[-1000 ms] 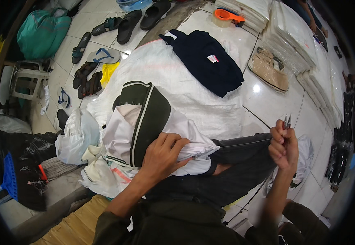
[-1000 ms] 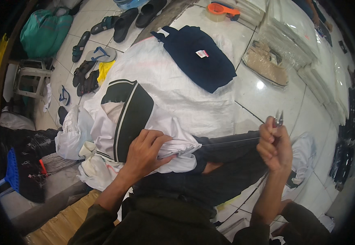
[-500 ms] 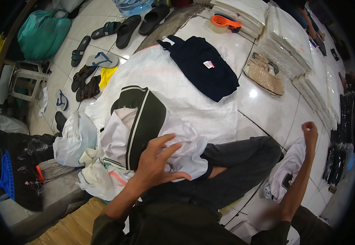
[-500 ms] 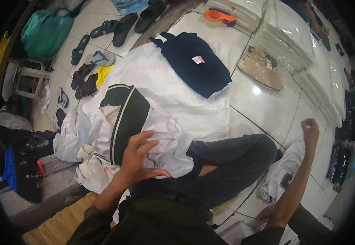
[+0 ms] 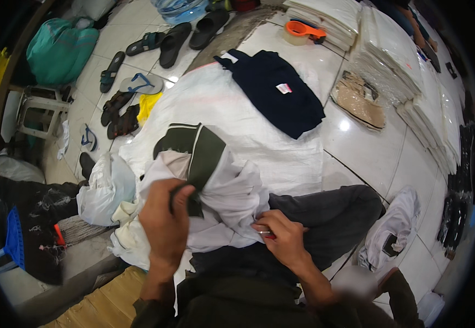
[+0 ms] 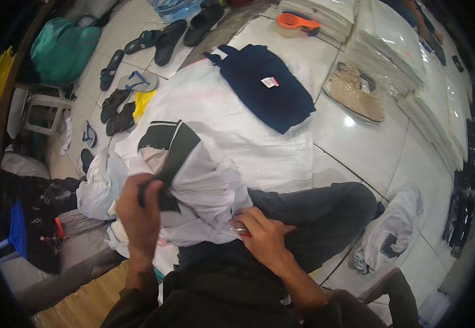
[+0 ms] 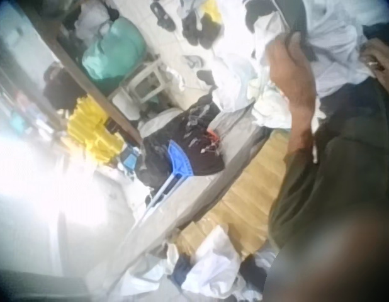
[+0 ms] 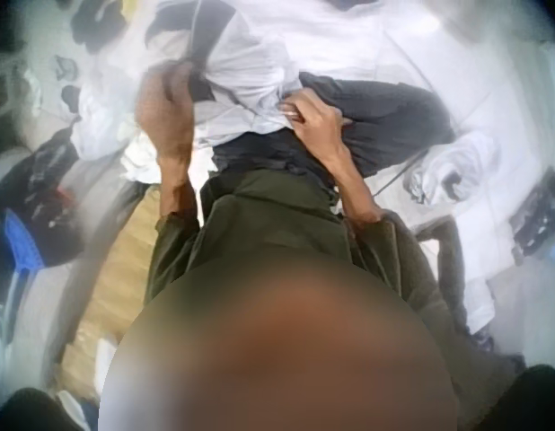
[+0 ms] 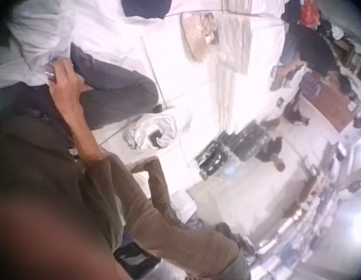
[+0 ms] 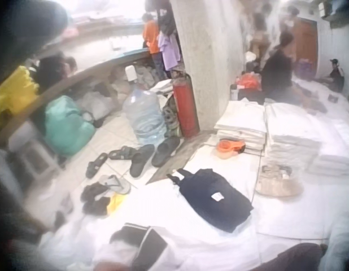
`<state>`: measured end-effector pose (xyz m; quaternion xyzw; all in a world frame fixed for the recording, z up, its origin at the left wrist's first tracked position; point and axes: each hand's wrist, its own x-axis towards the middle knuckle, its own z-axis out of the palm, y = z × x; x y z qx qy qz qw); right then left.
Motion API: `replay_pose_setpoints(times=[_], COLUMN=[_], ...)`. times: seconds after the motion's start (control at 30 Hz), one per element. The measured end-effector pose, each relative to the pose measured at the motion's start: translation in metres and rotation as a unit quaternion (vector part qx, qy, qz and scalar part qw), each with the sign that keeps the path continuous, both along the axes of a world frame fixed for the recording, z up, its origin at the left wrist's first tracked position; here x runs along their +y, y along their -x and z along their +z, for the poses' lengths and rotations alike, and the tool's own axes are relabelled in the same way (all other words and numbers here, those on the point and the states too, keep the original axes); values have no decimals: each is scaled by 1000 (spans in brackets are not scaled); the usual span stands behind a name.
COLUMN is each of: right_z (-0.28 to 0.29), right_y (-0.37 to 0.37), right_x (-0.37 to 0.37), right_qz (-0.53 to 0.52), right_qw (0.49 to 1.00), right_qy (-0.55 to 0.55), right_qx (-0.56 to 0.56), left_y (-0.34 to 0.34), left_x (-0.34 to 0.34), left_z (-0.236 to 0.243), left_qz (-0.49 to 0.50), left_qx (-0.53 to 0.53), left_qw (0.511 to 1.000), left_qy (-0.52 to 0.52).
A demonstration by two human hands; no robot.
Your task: The person sits on the floor and uses red-handled scissors to cut a white fabric item. They repeatedly trim small sections of the fabric edge, adjusting the material between cuts.
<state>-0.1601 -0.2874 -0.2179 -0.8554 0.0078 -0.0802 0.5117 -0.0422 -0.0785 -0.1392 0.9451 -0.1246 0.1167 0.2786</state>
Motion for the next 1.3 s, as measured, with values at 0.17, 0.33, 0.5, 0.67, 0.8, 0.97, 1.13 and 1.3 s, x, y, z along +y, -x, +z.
replay_pose_setpoints(times=[0.17, 0.33, 0.5, 0.67, 0.8, 0.97, 1.13, 1.3], right_z=[12, 30, 15, -2, 11, 25, 27, 23], right_y=[31, 28, -65, -101, -56, -30, -15, 3], right_x=[-7, -14, -3, 32, 38, 44, 50, 45], right_qz=[61, 133, -129, -11, -57, 27, 62, 42], right_qw=[991, 988, 979, 989, 993, 990, 977, 979], right_qy=[-52, -49, -155, -49, -96, 55, 84, 81], right_qx=[110, 62, 27, 141, 32, -129, -187, -180], left_y=[-48, -134, -156, -63, 9, 35, 22, 23], left_x=[39, 58, 35, 14, 27, 15, 12, 12], left_z=[78, 96, 60, 38, 17, -5, -6, -14], left_qz=[24, -100, -130, -73, -65, -30, -65, -64], left_qx=[-67, -21, -228, -89, 471, 472, 407, 203], left_qw=[997, 985, 942, 989, 808, 798, 853, 964], left_qy=[-41, -141, -210, 95, 348, 374, 322, 159])
